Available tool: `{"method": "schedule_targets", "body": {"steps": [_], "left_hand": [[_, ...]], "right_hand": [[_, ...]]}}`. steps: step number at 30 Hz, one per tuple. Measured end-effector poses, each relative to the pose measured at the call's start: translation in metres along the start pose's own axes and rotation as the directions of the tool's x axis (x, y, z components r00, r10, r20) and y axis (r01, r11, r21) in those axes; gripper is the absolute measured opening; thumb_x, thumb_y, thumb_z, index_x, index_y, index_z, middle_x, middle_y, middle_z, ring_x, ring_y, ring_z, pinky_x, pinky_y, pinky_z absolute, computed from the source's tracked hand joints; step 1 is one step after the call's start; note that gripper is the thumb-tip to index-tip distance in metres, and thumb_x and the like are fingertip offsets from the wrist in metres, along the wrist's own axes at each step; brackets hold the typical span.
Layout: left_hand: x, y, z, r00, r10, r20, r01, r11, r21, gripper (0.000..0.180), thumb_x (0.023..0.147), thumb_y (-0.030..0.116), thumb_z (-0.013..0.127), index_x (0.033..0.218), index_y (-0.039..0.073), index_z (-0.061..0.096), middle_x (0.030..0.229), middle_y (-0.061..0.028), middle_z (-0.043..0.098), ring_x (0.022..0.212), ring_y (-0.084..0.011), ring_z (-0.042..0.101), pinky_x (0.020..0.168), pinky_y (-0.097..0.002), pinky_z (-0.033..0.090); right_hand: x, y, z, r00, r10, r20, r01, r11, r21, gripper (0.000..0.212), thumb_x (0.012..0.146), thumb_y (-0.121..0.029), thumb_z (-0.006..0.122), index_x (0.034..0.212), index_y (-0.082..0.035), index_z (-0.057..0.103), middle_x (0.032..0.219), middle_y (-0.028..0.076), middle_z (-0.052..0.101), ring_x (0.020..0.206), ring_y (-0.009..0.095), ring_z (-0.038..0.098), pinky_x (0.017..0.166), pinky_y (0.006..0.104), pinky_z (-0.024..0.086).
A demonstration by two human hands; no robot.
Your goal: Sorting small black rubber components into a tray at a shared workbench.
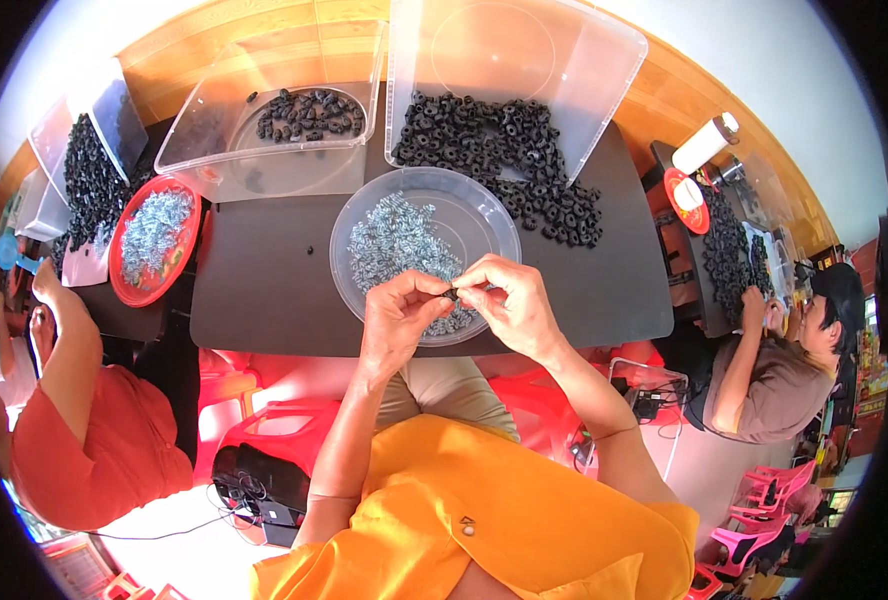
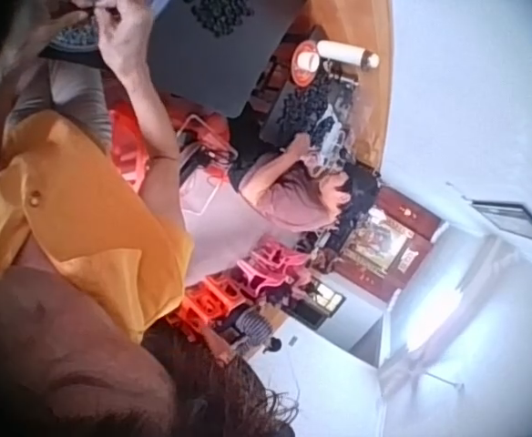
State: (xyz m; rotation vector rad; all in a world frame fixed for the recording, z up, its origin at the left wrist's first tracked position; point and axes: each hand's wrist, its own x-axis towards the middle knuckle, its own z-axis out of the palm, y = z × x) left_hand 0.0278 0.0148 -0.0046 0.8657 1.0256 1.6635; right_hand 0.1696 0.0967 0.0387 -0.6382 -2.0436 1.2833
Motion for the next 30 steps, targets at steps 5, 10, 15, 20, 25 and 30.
{"method": "schedule_targets", "body": {"steps": [5,10,15,20,25,30], "left_hand": [[0.003,-0.012,0.003,0.996,0.019,-0.086,-0.002,0.981,0.193,0.010,0.077,-0.009,0.060,0.085,-0.004,0.060,0.078,-0.0063,0.064,0.071,-0.0104,0.062,0.065,-0.0231,0.051],[0.002,-0.015,0.007,0.989,0.025,-0.146,0.014,0.966,0.260,0.008,0.076,-0.007,0.061,0.083,-0.005,0.060,0.074,-0.0069,0.065,0.068,-0.0100,0.062,0.063,-0.0233,0.050],[0.002,-0.007,0.011,0.983,-0.001,-0.185,0.038,0.980,0.194,0.008,0.076,-0.004,0.063,0.084,-0.004,0.061,0.073,-0.0069,0.064,0.068,-0.0101,0.062,0.062,-0.0242,0.049],[0.004,-0.007,0.016,0.977,0.046,-0.210,0.020,0.953,0.302,0.007,0.076,-0.003,0.063,0.083,-0.005,0.061,0.073,-0.0070,0.064,0.067,-0.0099,0.061,0.062,-0.0238,0.049],[0.004,-0.009,0.017,0.972,0.018,-0.235,0.037,0.973,0.229,0.005,0.077,-0.003,0.063,0.082,-0.004,0.061,0.074,-0.0061,0.064,0.068,-0.0094,0.060,0.064,-0.0228,0.048],[0.005,-0.006,0.014,0.973,-0.012,-0.230,0.024,0.999,0.048,0.006,0.078,-0.006,0.062,0.083,-0.004,0.060,0.076,-0.0052,0.064,0.070,-0.0093,0.060,0.066,-0.0222,0.048]], "right_hand": [[-0.003,0.017,0.010,0.969,-0.244,-0.028,0.222,0.921,-0.319,0.015,0.074,0.012,0.057,0.084,0.001,0.056,0.077,0.011,0.056,0.063,0.023,0.057,0.055,0.0296,0.046],[-0.005,0.018,0.010,0.972,-0.233,-0.007,0.214,0.905,-0.367,0.017,0.074,0.010,0.059,0.087,0.001,0.057,0.080,0.012,0.056,0.067,0.025,0.059,0.058,0.0301,0.048],[-0.012,0.009,0.019,0.959,-0.280,-0.047,0.233,0.872,-0.430,0.029,0.069,0.008,0.065,0.097,0.001,0.057,0.092,0.013,0.056,0.076,0.027,0.061,0.063,0.0329,0.050],[-0.014,0.014,0.026,0.931,-0.350,-0.107,0.238,0.801,-0.550,0.040,0.062,0.007,0.069,0.100,0.000,0.058,0.096,0.012,0.056,0.078,0.029,0.060,0.065,0.0341,0.051],[-0.010,0.016,0.028,0.893,-0.444,-0.072,0.300,0.706,-0.641,0.039,0.062,0.007,0.068,0.100,0.002,0.058,0.091,0.012,0.056,0.076,0.028,0.059,0.062,0.0333,0.052],[-0.009,0.017,0.028,0.887,-0.461,-0.029,0.334,0.683,-0.650,0.038,0.063,0.007,0.066,0.100,0.002,0.058,0.088,0.011,0.057,0.075,0.027,0.059,0.059,0.0325,0.052]]}}
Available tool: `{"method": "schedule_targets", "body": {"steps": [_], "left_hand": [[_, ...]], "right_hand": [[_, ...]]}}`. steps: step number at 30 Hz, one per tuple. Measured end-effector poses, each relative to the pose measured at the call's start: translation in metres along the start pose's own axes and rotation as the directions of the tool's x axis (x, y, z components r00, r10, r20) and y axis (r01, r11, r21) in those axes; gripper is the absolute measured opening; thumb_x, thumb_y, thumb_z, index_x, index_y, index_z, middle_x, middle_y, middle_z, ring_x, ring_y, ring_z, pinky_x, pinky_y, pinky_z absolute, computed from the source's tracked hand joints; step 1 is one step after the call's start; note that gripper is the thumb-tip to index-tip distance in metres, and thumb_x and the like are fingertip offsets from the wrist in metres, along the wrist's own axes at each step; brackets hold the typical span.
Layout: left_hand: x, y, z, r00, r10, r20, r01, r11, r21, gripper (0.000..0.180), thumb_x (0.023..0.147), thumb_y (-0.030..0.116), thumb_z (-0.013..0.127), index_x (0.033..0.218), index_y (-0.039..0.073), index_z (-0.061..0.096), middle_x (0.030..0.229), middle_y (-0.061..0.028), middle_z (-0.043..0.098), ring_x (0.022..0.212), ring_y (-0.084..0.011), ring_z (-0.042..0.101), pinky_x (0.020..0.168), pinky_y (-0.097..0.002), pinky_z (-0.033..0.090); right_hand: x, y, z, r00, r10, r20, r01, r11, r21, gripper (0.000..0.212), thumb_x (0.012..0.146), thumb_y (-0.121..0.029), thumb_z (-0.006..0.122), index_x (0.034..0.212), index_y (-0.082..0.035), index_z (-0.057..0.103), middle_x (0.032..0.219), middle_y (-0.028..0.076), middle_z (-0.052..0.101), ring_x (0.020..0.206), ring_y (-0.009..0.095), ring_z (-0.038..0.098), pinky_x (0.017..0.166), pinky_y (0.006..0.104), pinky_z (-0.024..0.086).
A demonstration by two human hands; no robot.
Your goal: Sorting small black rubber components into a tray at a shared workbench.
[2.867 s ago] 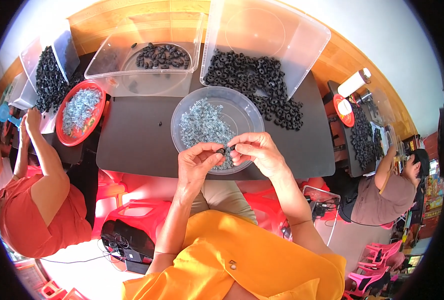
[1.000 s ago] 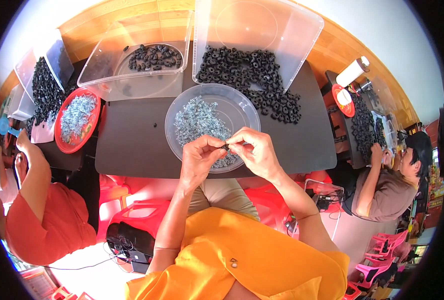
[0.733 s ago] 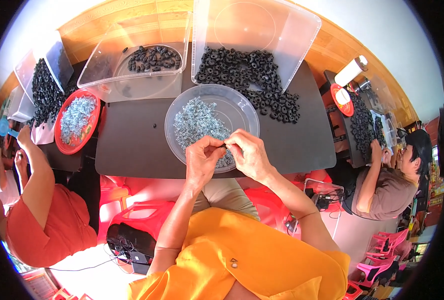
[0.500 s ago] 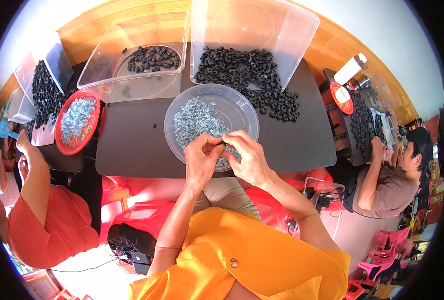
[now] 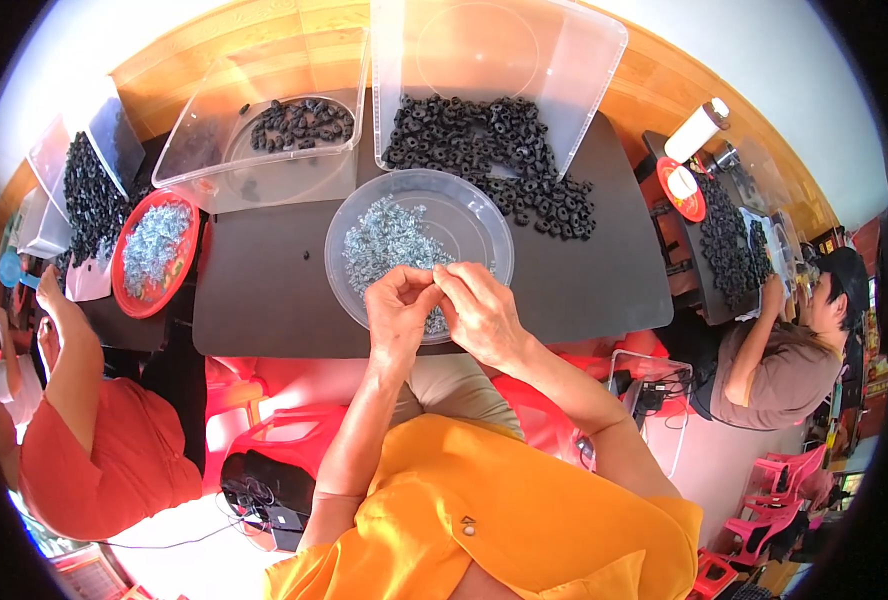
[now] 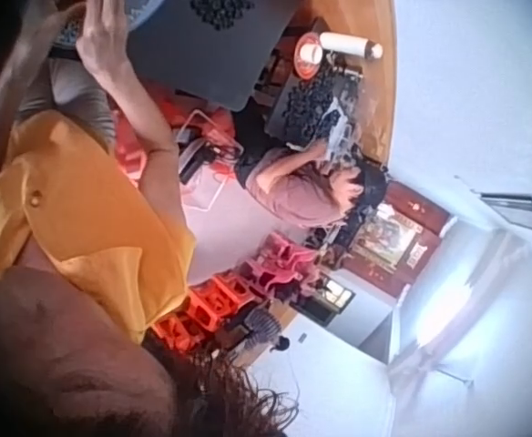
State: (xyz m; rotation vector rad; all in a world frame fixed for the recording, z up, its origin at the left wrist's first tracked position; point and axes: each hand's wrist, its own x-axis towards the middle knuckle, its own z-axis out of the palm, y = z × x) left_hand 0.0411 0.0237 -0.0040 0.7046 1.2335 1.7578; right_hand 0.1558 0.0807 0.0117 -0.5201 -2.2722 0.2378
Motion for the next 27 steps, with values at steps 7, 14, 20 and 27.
{"method": "schedule_targets", "body": {"steps": [7,14,20,27], "left_hand": [[0.021,0.026,-0.019,0.961,-0.104,0.254,0.049,0.975,0.217,0.011,0.072,-0.003,0.066,0.081,-0.001,0.061,0.074,-0.0039,0.063,0.070,-0.0084,0.059,0.065,-0.0223,0.048],[0.118,0.141,-0.035,0.737,0.676,-0.019,-0.526,0.591,0.612,0.014,0.078,0.004,0.060,0.090,-0.001,0.064,0.081,-0.0114,0.065,0.073,-0.0121,0.060,0.066,-0.0245,0.048],[0.155,0.151,-0.042,0.568,0.795,0.214,-0.531,0.156,0.833,0.030,0.077,0.018,0.067,0.103,0.004,0.065,0.116,-0.0202,0.058,0.106,-0.0325,0.057,0.091,-0.0378,0.043],[0.059,0.074,-0.023,0.788,0.588,0.182,-0.524,0.485,0.700,0.022,0.072,-0.002,0.068,0.093,0.002,0.066,0.100,-0.0133,0.064,0.093,-0.0249,0.062,0.084,-0.0326,0.047]], "right_hand": [[0.005,-0.010,-0.018,0.999,0.014,0.053,-0.015,1.000,0.020,0.045,0.066,-0.003,0.072,0.108,-0.002,0.058,0.095,0.010,0.060,0.080,0.024,0.061,0.065,0.0318,0.053],[-0.015,0.018,-0.032,0.967,0.184,-0.173,-0.191,0.981,-0.022,0.028,0.070,0.002,0.068,0.097,-0.002,0.061,0.085,0.012,0.063,0.071,0.027,0.062,0.060,0.0324,0.051],[-0.031,0.038,-0.037,0.943,0.278,-0.185,-0.292,0.955,-0.055,0.017,0.072,0.003,0.066,0.088,-0.003,0.063,0.076,0.010,0.062,0.063,0.025,0.061,0.055,0.0314,0.048],[-0.017,0.073,-0.038,0.926,0.327,-0.188,-0.353,0.928,-0.122,0.006,0.075,-0.004,0.064,0.081,-0.004,0.062,0.073,0.010,0.060,0.067,0.028,0.059,0.058,0.0359,0.047]]}}
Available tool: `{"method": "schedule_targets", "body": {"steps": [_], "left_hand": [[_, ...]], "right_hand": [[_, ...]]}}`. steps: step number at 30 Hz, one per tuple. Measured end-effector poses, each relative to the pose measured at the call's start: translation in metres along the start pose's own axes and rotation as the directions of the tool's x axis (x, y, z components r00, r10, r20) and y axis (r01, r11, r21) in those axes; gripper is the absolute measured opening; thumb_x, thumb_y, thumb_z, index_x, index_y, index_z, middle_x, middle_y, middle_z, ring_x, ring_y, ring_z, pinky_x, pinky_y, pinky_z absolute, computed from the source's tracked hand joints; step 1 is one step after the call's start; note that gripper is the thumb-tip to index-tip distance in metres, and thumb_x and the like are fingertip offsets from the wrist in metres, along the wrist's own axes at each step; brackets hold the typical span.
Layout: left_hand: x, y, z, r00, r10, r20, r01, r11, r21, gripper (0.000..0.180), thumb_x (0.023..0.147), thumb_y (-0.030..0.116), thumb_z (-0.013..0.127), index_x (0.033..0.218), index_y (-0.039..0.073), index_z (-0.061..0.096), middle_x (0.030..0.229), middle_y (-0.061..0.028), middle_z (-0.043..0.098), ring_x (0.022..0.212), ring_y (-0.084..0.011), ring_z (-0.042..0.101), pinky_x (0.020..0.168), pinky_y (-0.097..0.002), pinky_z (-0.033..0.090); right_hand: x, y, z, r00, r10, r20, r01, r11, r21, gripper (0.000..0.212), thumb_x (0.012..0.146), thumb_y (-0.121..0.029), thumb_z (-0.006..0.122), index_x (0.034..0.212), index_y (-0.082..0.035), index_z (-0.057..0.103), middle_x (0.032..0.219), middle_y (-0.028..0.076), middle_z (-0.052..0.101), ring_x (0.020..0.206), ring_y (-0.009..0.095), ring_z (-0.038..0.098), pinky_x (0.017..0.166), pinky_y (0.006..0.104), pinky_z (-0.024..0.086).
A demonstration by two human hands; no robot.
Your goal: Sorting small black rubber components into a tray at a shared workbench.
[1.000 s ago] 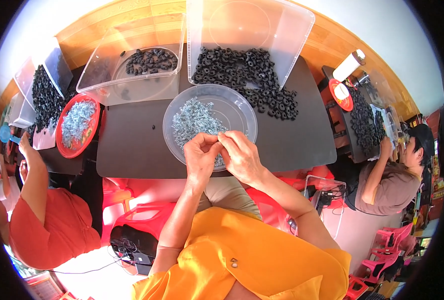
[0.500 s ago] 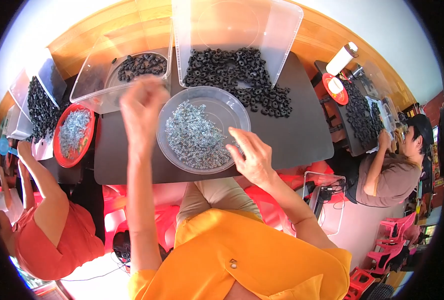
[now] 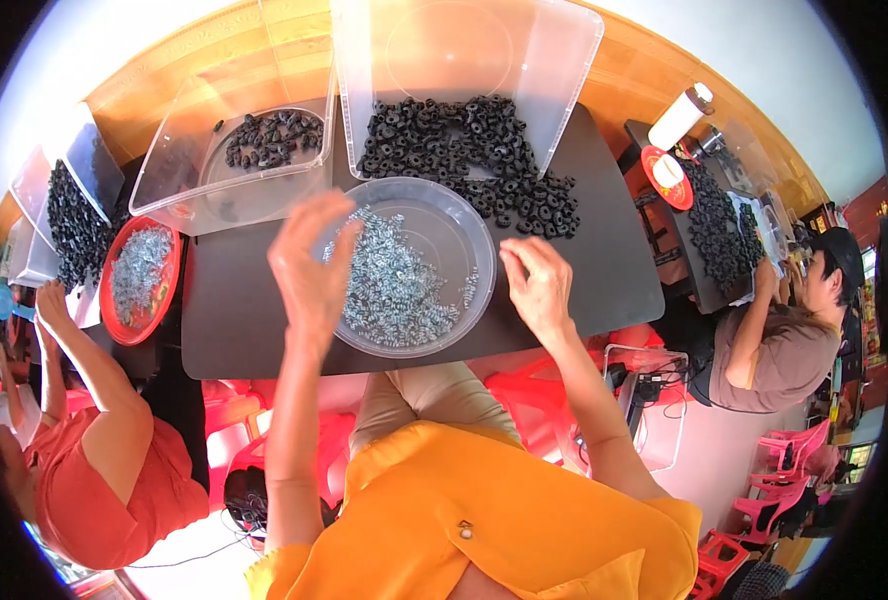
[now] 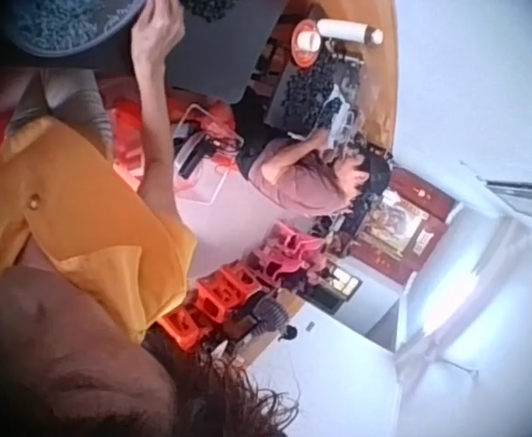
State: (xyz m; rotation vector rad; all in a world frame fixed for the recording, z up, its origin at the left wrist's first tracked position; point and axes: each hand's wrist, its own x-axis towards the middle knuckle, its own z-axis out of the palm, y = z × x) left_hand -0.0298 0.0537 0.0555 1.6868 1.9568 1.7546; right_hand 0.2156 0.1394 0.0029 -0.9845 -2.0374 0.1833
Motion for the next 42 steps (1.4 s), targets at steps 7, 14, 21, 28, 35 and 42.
{"method": "schedule_targets", "body": {"steps": [7,14,21,28,35,42], "left_hand": [[-0.066,0.006,0.030,0.914,-0.309,0.261,0.380,0.879,-0.287,0.018,0.077,-0.001,0.065,0.095,0.000,0.065,0.088,-0.0096,0.065,0.078,-0.0143,0.063,0.072,-0.0264,0.051],[-0.081,0.009,0.034,0.884,-0.377,0.276,0.461,0.804,-0.376,0.016,0.079,0.000,0.064,0.095,-0.001,0.065,0.084,-0.0098,0.065,0.079,-0.0142,0.064,0.076,-0.0271,0.050],[-0.085,0.002,0.032,0.855,-0.441,0.273,0.519,0.717,-0.465,0.014,0.081,0.000,0.062,0.094,-0.002,0.065,0.086,-0.0070,0.065,0.082,-0.0129,0.062,0.077,-0.0261,0.049],[-0.080,0.005,0.032,0.815,-0.472,0.338,0.579,0.631,-0.517,0.016,0.081,-0.001,0.062,0.097,-0.003,0.064,0.090,-0.0076,0.064,0.083,-0.0121,0.061,0.076,-0.0239,0.049],[-0.077,0.009,0.034,0.842,-0.390,0.373,0.538,0.551,-0.638,0.023,0.075,-0.008,0.065,0.096,0.000,0.064,0.092,-0.0044,0.062,0.084,-0.0107,0.061,0.072,-0.0205,0.049],[-0.084,0.000,0.014,0.827,-0.494,0.268,0.523,0.503,-0.688,0.017,0.077,-0.011,0.060,0.091,-0.001,0.062,0.090,-0.0048,0.057,0.082,-0.0144,0.063,0.070,-0.0218,0.050]], "right_hand": [[0.082,0.055,0.064,0.997,-0.056,0.059,0.063,0.990,-0.128,0.007,0.075,-0.004,0.063,0.083,-0.004,0.064,0.078,0.010,0.057,0.078,0.029,0.056,0.068,0.0390,0.047],[0.117,0.079,0.099,0.967,-0.038,0.252,0.110,0.954,-0.280,0.013,0.072,-0.001,0.063,0.086,-0.002,0.063,0.092,0.013,0.052,0.091,0.030,0.053,0.075,0.0402,0.050],[0.105,0.063,0.078,0.980,-0.187,0.060,0.187,0.982,0.004,0.009,0.080,-0.002,0.058,0.087,0.001,0.060,0.080,0.012,0.061,0.065,0.026,0.059,0.062,0.0337,0.048],[0.050,-0.024,0.018,0.749,0.056,0.661,-0.589,0.514,0.624,0.015,0.082,-0.003,0.059,0.095,0.003,0.062,0.085,0.004,0.060,0.069,0.009,0.055,0.066,0.0227,0.046],[0.028,-0.047,0.013,0.676,-0.085,0.732,-0.642,0.419,0.642,0.008,0.081,-0.002,0.064,0.086,-0.002,0.057,0.076,0.000,0.058,0.069,0.005,0.055,0.062,0.0205,0.048],[0.045,-0.016,0.053,0.842,0.040,0.538,-0.271,0.893,0.359,0.009,0.079,0.001,0.061,0.088,0.000,0.064,0.078,0.005,0.062,0.064,0.010,0.058,0.059,0.0236,0.047]]}}
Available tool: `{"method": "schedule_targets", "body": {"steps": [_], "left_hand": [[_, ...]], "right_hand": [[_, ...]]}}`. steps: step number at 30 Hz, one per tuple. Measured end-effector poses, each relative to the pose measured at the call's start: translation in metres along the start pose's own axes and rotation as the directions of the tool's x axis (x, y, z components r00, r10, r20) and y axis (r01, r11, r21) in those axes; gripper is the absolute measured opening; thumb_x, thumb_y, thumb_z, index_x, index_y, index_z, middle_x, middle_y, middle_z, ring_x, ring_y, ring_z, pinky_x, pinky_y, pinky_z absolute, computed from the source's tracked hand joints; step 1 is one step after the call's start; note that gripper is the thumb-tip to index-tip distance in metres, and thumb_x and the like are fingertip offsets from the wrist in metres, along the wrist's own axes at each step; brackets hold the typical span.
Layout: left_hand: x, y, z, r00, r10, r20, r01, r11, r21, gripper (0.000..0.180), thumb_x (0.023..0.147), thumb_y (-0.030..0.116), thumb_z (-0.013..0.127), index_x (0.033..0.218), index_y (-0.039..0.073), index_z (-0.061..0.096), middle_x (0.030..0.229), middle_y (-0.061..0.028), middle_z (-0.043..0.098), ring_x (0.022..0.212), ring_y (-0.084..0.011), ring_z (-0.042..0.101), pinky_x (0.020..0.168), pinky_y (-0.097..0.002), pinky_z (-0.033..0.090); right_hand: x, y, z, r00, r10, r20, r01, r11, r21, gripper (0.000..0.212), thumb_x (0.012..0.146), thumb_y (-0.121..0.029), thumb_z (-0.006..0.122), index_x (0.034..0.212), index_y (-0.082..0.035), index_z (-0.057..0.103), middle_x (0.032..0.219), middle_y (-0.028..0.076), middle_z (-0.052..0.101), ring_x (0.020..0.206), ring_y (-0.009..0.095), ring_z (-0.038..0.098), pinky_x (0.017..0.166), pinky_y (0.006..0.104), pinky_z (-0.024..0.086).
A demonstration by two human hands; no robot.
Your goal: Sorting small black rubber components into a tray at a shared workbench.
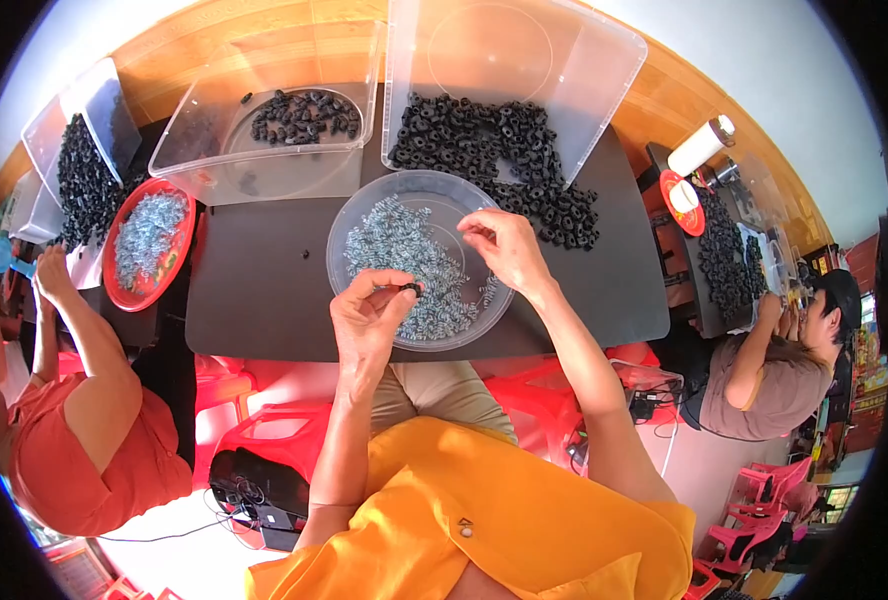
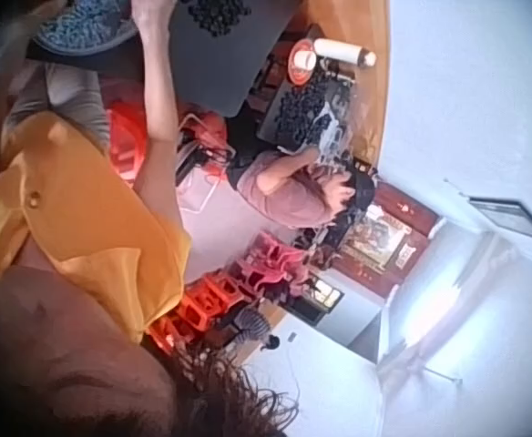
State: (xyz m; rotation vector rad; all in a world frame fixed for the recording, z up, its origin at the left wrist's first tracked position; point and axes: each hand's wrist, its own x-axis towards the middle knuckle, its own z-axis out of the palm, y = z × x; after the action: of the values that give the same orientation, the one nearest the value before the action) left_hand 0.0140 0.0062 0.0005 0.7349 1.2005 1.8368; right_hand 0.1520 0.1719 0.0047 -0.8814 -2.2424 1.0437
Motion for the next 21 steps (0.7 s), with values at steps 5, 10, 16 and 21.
{"method": "schedule_targets", "body": {"steps": [5,10,16,21], "left_hand": [[0.000,0.007,-0.005,1.000,-0.012,0.007,0.012,0.995,-0.099,0.015,0.077,-0.012,0.057,0.090,-0.005,0.060,0.094,-0.0074,0.053,0.083,-0.0193,0.064,0.072,-0.0264,0.054],[-0.002,0.009,-0.003,1.000,0.007,0.005,-0.007,1.000,-0.013,0.019,0.075,-0.012,0.059,0.093,-0.004,0.061,0.094,-0.0063,0.053,0.081,-0.0154,0.061,0.070,-0.0260,0.055],[-0.002,-0.001,-0.004,1.000,-0.014,-0.021,0.014,1.000,0.025,0.023,0.073,-0.008,0.064,0.095,-0.002,0.061,0.092,-0.0052,0.059,0.082,-0.0110,0.057,0.065,-0.0234,0.052],[-0.004,0.000,-0.002,1.000,0.002,-0.018,-0.002,1.000,0.013,0.020,0.074,-0.008,0.064,0.094,-0.003,0.061,0.091,-0.0055,0.060,0.080,-0.0107,0.058,0.065,-0.0229,0.051]], "right_hand": [[0.009,0.002,0.013,0.990,-0.088,0.113,0.118,0.949,-0.291,0.013,0.071,-0.005,0.065,0.085,-0.006,0.065,0.080,0.010,0.061,0.076,0.028,0.061,0.068,0.0376,0.048],[0.010,-0.002,0.026,0.968,-0.229,0.102,0.251,0.883,-0.396,0.009,0.070,0.002,0.063,0.078,-0.002,0.062,0.075,0.011,0.058,0.073,0.029,0.059,0.064,0.0374,0.047],[0.005,0.006,0.024,0.957,-0.284,0.056,0.279,0.852,-0.442,0.007,0.073,0.000,0.058,0.079,-0.002,0.056,0.076,0.014,0.055,0.078,0.034,0.056,0.066,0.0426,0.045],[0.005,0.007,0.023,0.942,-0.330,0.057,0.320,0.837,-0.445,0.008,0.074,0.001,0.059,0.081,-0.002,0.057,0.077,0.013,0.054,0.078,0.033,0.055,0.067,0.0416,0.045]]}}
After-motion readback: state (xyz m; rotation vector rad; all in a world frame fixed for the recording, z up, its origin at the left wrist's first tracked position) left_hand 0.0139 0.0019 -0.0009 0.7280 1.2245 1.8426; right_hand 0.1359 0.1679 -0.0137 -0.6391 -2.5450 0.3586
